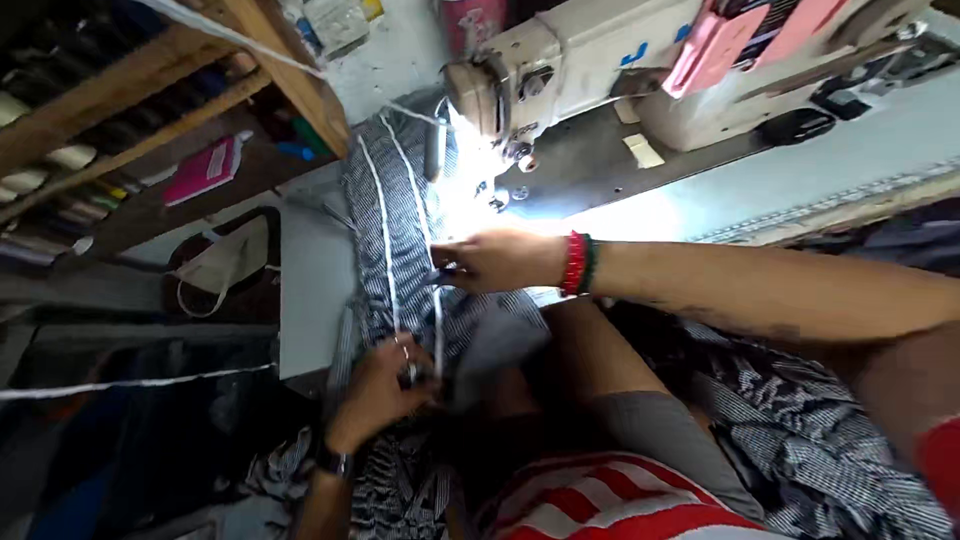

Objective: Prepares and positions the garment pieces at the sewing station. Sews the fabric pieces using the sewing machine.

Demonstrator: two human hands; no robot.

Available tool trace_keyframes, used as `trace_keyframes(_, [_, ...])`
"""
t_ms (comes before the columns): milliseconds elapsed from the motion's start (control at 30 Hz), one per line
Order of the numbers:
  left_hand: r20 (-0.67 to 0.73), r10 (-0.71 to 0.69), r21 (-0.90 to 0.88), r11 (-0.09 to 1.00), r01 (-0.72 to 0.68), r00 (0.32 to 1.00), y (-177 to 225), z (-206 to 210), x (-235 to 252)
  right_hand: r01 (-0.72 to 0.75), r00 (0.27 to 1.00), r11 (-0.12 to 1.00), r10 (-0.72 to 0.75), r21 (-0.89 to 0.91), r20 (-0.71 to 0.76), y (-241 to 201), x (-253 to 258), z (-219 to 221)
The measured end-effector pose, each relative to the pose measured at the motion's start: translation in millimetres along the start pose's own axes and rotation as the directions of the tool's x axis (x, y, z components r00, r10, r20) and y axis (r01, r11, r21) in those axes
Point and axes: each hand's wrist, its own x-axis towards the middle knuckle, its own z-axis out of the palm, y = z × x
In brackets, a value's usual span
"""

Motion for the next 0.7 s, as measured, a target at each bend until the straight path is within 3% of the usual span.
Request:
trace_keyframes(67, [-0.131, -0.027, -0.25, 0.968, -0.007, 0.991, 27, 15, -59, 0.048, 0.996, 0.996, -0.053, 0.07, 0.07, -26, 60, 21])
trace_keyframes(133, [-0.357, -0.2, -0.346, 0.936, 0.071, 0.912, 44, 32, -114, 0.015, 0.991, 0.999, -0.019, 0.032, 0.135, -44, 112, 41])
trace_keyframes(200, [-0.474, -0.491, -0.312, 0.87, 0.382, 0.731, 58, 41, -166, -0.094, 0.983, 0.995, 0.097, -0.027, 0.155, -46, 147, 62])
trace_keyframes(267, [-0.311, -0.788, -0.207, 0.603, 0.771, 0.532, 61, 43, -219, -0.241, 0.952, 0.969, 0.248, -0.058, 0.178, -39, 162, 84])
trace_keyframes(300, [-0.23, -0.865, -0.174, 0.487, 0.856, 0.446, 56, 47, -246, -0.273, 0.941, 0.96, 0.28, -0.059, 0.19, -38, 164, 96])
trace_keyframes(367, [-0.275, -0.886, -0.149, 0.424, 0.893, 0.374, 48, 54, -298, -0.238, 0.946, 0.971, 0.238, -0.026, 0.221, -49, 166, 105])
trace_keyframes(433, [-0.493, -0.821, -0.097, 0.38, 0.92, 0.287, 63, 38, -340, -0.145, 0.971, 0.979, 0.112, 0.145, 0.21, -77, 172, 106])
trace_keyframes(500, [-0.649, -0.746, -0.057, 0.244, 0.968, 0.15, 100, 7, -370, 0.008, 0.991, 0.933, -0.057, 0.359, 0.124, -117, 180, 105])
trace_keyframes(567, [-0.663, -0.748, -0.051, 0.085, 0.995, 0.029, 134, -15, -399, 0.146, 0.974, 0.875, -0.209, 0.462, 0.087, -159, 188, 110])
trace_keyframes(600, [-0.653, -0.758, -0.032, 0.035, 0.999, 0.006, 145, -17, -417, 0.197, 0.96, 0.847, -0.269, 0.494, 0.079, -176, 189, 118])
trace_keyframes(700, [-0.518, -0.855, 0.012, 0.009, 1.0, 0.014, 162, 6, -450, 0.279, 0.916, 0.832, -0.381, 0.479, 0.128, -207, 178, 158])
